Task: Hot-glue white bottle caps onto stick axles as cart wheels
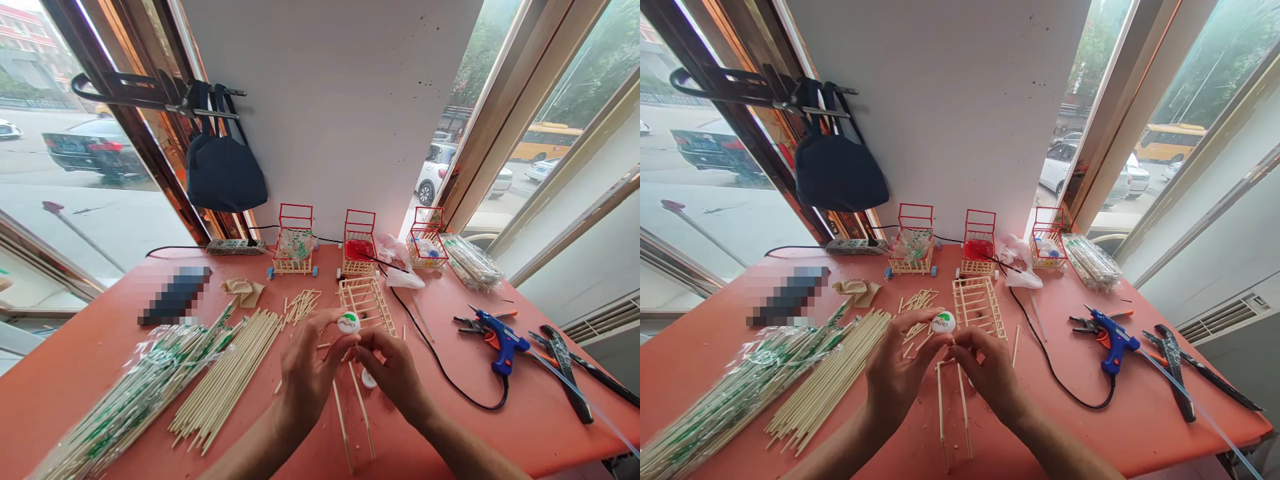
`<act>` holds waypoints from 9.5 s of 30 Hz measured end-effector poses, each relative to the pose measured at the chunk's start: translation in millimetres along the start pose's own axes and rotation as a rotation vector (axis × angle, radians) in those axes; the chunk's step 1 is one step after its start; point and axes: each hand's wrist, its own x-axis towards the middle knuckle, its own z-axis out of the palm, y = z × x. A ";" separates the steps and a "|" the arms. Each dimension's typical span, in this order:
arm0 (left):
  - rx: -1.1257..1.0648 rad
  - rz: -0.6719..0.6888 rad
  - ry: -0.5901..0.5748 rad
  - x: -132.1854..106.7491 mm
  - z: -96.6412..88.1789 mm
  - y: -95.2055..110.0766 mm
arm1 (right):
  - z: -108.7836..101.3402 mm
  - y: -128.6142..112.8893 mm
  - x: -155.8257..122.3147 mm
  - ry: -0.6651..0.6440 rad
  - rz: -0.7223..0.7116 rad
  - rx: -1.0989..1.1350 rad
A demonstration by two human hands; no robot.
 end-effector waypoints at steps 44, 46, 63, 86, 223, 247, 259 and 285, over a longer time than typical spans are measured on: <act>-0.034 0.015 0.011 -1.3 3.3 -2.8 | 5.5 4.6 -2.1 -0.035 0.015 0.064; -0.053 -0.008 -0.005 -2.2 3.5 -0.8 | 5.3 5.0 -1.5 -0.051 0.009 0.060; -0.565 -0.460 -0.132 8.1 -4.3 16.7 | -17.1 -5.0 4.3 -0.030 -0.135 0.070; -0.842 -0.686 -0.485 -1.3 -9.2 12.2 | -32.0 -21.8 7.5 -0.022 -0.480 -0.151; -1.203 -1.346 -0.077 -20.9 2.3 2.9 | -15.2 -21.5 6.8 0.072 -0.715 -0.570; -1.080 -1.348 -0.238 -27.8 -1.0 1.3 | -19.4 -27.2 15.7 0.011 -0.605 -0.655; -0.974 -1.347 -0.286 -28.9 0.8 1.9 | -17.0 -27.5 14.6 -0.042 -0.584 -0.643; -0.770 -0.961 -0.281 -28.0 -3.5 6.1 | -38.8 -7.9 22.7 -0.073 0.253 0.259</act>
